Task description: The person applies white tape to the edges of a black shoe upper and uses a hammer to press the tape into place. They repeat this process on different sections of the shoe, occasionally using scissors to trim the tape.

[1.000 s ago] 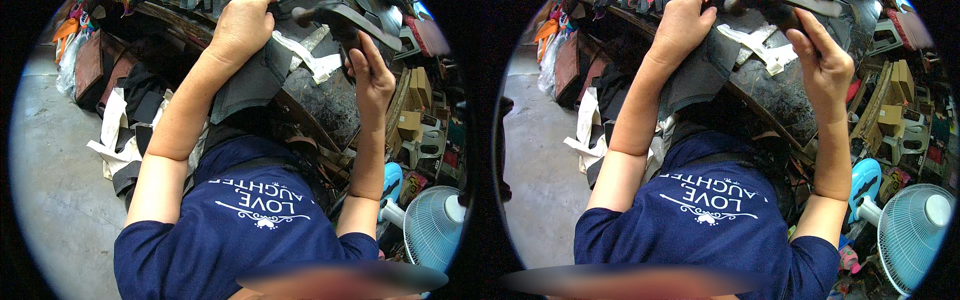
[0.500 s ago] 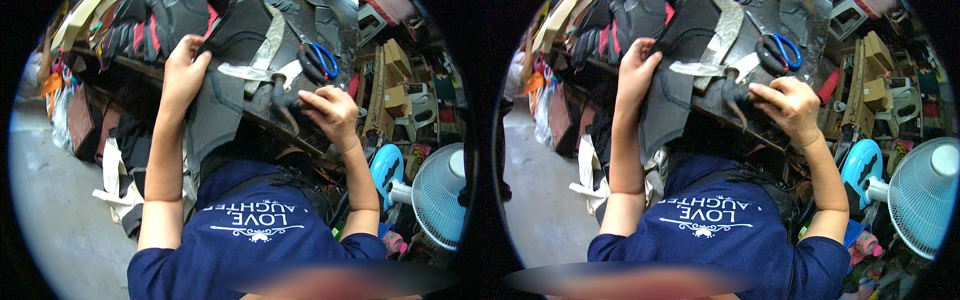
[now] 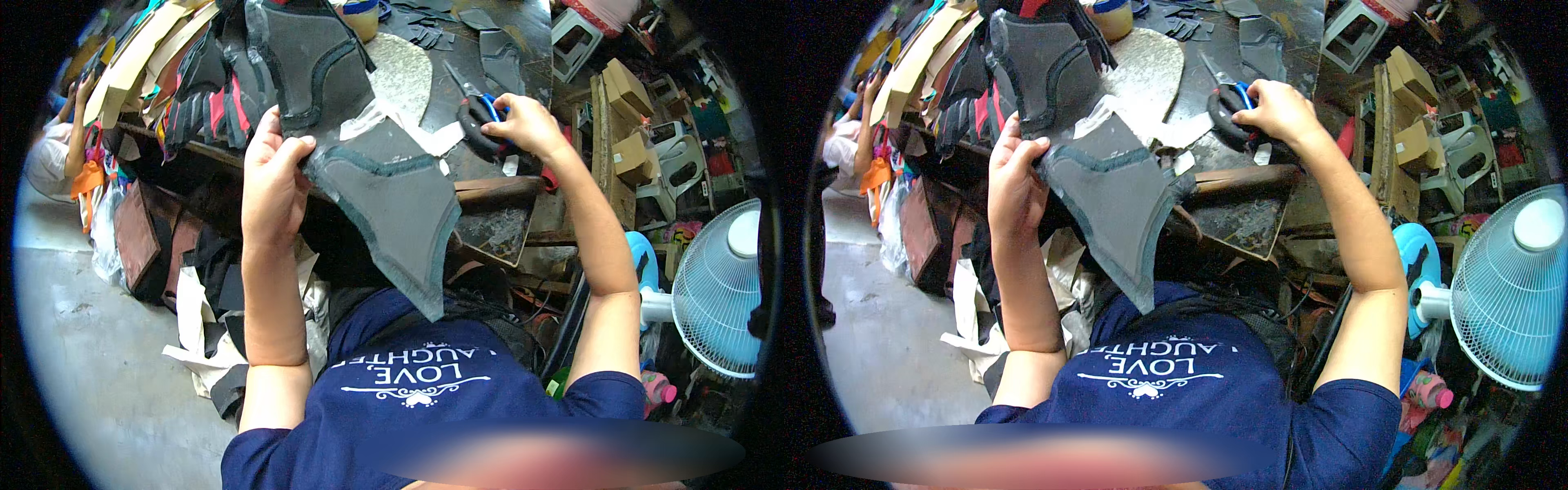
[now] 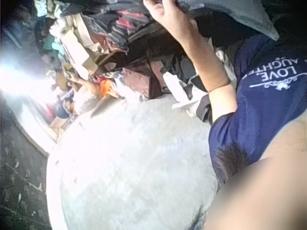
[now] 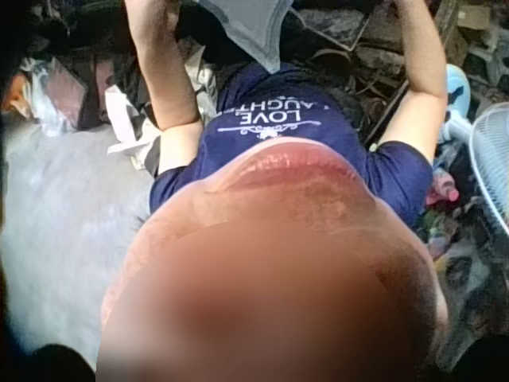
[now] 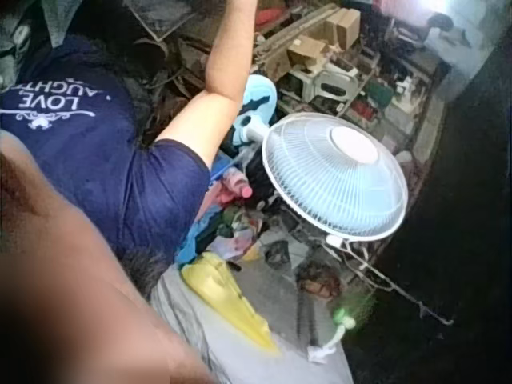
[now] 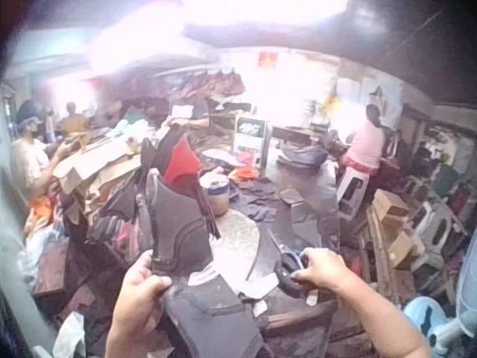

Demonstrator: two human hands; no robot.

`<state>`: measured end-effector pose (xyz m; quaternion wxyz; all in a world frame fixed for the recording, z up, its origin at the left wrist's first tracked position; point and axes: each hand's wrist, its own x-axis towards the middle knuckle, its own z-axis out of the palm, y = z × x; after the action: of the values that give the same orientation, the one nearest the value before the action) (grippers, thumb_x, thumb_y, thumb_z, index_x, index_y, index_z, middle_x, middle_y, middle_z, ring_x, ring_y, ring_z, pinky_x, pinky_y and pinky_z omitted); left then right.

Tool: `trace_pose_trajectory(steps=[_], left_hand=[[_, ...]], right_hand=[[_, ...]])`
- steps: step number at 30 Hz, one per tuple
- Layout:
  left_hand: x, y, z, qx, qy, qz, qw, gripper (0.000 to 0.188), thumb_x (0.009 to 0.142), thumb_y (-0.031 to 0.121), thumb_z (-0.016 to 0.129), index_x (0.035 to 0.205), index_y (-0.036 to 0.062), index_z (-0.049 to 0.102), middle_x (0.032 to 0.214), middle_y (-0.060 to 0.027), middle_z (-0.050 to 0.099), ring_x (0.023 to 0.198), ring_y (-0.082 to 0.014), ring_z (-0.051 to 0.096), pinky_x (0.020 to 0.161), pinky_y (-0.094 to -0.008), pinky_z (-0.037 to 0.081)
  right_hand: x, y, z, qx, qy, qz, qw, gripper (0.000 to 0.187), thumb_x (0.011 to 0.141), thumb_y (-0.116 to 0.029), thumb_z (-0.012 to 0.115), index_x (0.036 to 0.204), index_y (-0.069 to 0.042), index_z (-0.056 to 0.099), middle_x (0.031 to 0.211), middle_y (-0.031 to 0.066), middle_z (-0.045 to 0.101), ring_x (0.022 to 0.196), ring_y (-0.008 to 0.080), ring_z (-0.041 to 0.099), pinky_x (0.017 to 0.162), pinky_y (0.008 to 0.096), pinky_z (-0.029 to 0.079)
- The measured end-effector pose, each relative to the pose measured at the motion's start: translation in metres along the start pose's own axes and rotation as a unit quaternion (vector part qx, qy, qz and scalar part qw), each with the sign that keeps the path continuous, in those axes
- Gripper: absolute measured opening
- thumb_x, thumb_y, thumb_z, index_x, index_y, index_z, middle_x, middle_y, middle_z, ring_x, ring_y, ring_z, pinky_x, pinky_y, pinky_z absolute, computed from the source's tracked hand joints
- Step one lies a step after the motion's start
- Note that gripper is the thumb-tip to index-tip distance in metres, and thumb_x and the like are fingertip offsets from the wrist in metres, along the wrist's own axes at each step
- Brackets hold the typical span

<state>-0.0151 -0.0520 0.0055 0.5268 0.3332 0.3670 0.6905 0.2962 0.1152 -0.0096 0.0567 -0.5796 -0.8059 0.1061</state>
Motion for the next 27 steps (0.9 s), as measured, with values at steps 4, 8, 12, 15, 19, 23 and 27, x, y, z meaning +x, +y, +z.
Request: trace_pose_trajectory(steps=[4, 8, 12, 15, 19, 23, 27], left_hand=[[0.004, -0.011, -0.002, 0.042, 0.038, -0.003, 0.998, 0.05, 0.082, -0.007, 0.052, 0.132, -0.0045, 0.043, 0.109, -0.0097, 0.064, 0.077, -0.0116, 0.062, 0.068, -0.0236, 0.052], [0.007, -0.023, -0.002, 0.016, 0.018, 0.012, 1.0, 0.036, 0.083, -0.006, 0.05, 0.119, -0.0025, 0.052, 0.099, -0.0059, 0.064, 0.072, -0.0083, 0.061, 0.06, -0.021, 0.051], [0.01, -0.027, 0.0, -0.018, 0.034, -0.006, 0.999, 0.035, 0.083, -0.006, 0.05, 0.117, -0.0026, 0.053, 0.098, -0.0058, 0.065, 0.067, -0.0079, 0.061, 0.056, -0.02, 0.051], [0.011, -0.03, 0.003, -0.039, 0.05, 0.001, 0.998, 0.035, 0.083, -0.006, 0.051, 0.118, -0.0033, 0.053, 0.096, -0.0066, 0.065, 0.065, -0.0087, 0.061, 0.055, -0.0205, 0.051], [0.006, -0.03, 0.0, -0.003, -0.002, -0.012, 1.0, 0.041, 0.083, -0.009, 0.05, 0.123, -0.0032, 0.053, 0.108, -0.0145, 0.066, 0.082, -0.017, 0.067, 0.075, -0.0271, 0.056], [0.001, -0.035, 0.003, -0.008, -0.018, -0.031, 0.999, 0.041, 0.083, -0.009, 0.05, 0.123, -0.003, 0.054, 0.111, -0.0154, 0.065, 0.086, -0.0177, 0.068, 0.076, -0.028, 0.057], [0.001, -0.041, 0.009, -0.03, -0.011, -0.018, 0.999, 0.042, 0.083, -0.008, 0.05, 0.124, -0.0027, 0.054, 0.112, -0.0155, 0.065, 0.088, -0.0186, 0.067, 0.078, -0.0293, 0.057]], right_hand=[[-0.005, -0.001, -0.02, 0.276, -0.086, 0.119, 0.95, 0.03, 0.081, -0.028, 0.069, 0.097, -0.003, 0.071, 0.077, 0.0054, 0.068, 0.067, 0.0105, 0.06, 0.062, 0.0263, 0.047], [-0.063, -0.011, -0.024, 0.552, -0.128, -0.03, 0.823, 0.023, 0.084, -0.022, 0.063, 0.096, -0.004, 0.057, 0.063, 0.0034, 0.058, 0.052, 0.0116, 0.052, 0.05, 0.0236, 0.04], [-0.122, -0.024, -0.02, 0.64, -0.238, -0.013, 0.73, 0.054, 0.09, -0.053, 0.059, 0.108, -0.003, 0.055, 0.059, 0.0047, 0.055, 0.047, 0.0124, 0.049, 0.046, 0.0257, 0.038], [-0.14, -0.034, -0.014, 0.648, -0.306, -0.051, 0.695, 0.08, 0.087, -0.072, 0.047, 0.117, 0.003, 0.051, 0.06, 0.0082, 0.058, 0.049, 0.0157, 0.056, 0.049, 0.0264, 0.046], [-0.146, -0.045, -0.009, 0.61, -0.359, -0.051, 0.704, 0.087, 0.084, -0.078, 0.044, 0.117, 0.002, 0.049, 0.062, 0.0096, 0.058, 0.051, 0.0163, 0.057, 0.05, 0.0273, 0.048], [-0.142, -0.058, -0.001, 0.631, -0.316, -0.022, 0.708, 0.079, 0.086, -0.075, 0.044, 0.117, -0.002, 0.049, 0.059, 0.0074, 0.056, 0.048, 0.0154, 0.054, 0.048, 0.0272, 0.047], [-0.139, -0.07, 0.001, 0.613, -0.258, -0.021, 0.747, 0.078, 0.087, -0.075, 0.043, 0.114, -0.003, 0.053, 0.052, 0.0029, 0.051, 0.041, 0.0126, 0.048, 0.043, 0.024, 0.04]])
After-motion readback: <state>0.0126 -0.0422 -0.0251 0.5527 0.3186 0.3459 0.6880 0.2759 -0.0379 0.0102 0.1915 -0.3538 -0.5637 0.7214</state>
